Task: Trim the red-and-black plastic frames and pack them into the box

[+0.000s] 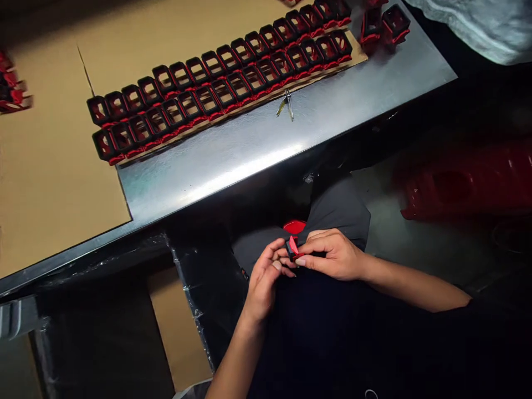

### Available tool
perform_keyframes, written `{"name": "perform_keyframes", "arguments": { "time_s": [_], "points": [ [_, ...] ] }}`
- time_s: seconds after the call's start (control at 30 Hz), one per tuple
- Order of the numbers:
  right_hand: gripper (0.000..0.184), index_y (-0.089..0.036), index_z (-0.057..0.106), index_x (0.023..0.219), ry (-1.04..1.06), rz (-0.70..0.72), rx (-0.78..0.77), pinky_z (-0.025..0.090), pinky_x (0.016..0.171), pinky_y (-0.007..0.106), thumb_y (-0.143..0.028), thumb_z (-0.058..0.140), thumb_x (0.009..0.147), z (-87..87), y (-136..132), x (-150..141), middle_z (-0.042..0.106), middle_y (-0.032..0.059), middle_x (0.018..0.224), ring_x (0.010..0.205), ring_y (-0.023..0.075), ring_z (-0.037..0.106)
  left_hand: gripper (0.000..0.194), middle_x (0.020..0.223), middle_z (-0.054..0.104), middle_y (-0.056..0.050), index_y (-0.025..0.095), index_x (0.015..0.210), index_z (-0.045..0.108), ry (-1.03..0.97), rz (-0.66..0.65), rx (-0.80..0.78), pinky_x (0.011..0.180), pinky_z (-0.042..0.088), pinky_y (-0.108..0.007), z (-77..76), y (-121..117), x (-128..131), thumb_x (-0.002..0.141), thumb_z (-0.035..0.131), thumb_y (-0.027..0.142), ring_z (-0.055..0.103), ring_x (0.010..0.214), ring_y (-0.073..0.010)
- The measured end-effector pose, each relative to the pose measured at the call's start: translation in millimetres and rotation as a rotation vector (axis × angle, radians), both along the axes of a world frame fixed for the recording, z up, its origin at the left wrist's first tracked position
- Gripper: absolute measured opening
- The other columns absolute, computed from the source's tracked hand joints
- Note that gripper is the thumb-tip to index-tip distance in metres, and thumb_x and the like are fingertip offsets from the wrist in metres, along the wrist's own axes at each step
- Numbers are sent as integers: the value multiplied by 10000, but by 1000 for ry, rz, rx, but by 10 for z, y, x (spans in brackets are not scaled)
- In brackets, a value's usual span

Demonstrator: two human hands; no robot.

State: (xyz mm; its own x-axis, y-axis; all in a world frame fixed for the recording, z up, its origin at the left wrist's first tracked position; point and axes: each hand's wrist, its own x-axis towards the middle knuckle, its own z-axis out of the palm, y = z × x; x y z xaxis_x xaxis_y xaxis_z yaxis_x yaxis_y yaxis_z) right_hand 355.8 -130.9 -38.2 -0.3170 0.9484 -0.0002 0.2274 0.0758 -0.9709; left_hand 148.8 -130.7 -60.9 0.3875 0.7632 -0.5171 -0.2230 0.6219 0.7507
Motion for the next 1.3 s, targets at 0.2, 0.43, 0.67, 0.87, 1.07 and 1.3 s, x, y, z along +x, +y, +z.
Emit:
{"name": "perform_keyframes", "arguments": {
  "time_s": [0.2, 0.43, 0.67, 0.87, 1.07, 1.3],
  "points": [
    [104, -163, 760, 975, -132, 58, 421, 552, 711, 292, -187, 662, 950, -108, 43, 28, 762, 48, 797, 750, 167, 677, 705, 1200, 673, -94, 230, 1351, 577, 108, -77, 103, 795, 556, -284, 205, -78, 62, 742, 821, 489, 650, 993, -205],
    [239, -187, 718, 1132, -188, -99, 363, 588, 781, 318, -120, 587, 944, -59, 41, 64, 774, 62, 944, 850, 174, 708, 674, 1389, 625, -79, 313, 1305, 575, -43, 160, 203, 1032, 525, -370, 39, -134, 177, 705, 881, 360, 628, 1245, -253],
    [204, -187, 747, 1044, 26, -146, -277, 574, 752, 297, -318, 652, 919, 32, -5, 30, 777, 60, 935, 814, 177, 725, 678, 1480, 534, -82, 366, 1392, 511, 155, 102, 434, 1082, 517, -436, -20, -214, 134, 791, 801, 245, 569, 1334, -268],
    [245, -159, 734, 1017, 192, -100, -504, 546, 713, 275, -357, 670, 888, -1, -32, -24, 744, 61, 919, 789, 159, 683, 736, 1488, 475, -113, 341, 1487, 429, 383, 5, 714, 1121, 480, -497, -38, -244, 115, 830, 717, 173, 506, 1375, -292],
    [251, -156, 710, 1008, 296, -120, -596, 556, 761, 293, -349, 731, 848, 15, -18, -18, 734, 51, 865, 787, 151, 683, 677, 1472, 509, -98, 361, 1401, 474, 88, 127, 507, 1025, 566, -416, -64, -274, 139, 815, 804, 289, 618, 1263, -256],
    [276, -146, 702, 1013, 338, -69, -639, 560, 752, 285, -344, 755, 829, 42, -28, -32, 736, 50, 855, 770, 143, 688, 683, 1518, 478, -117, 353, 1374, 449, 85, 152, 521, 993, 593, -432, -75, -305, 129, 808, 815, 240, 622, 1284, -282]
  ]
}}
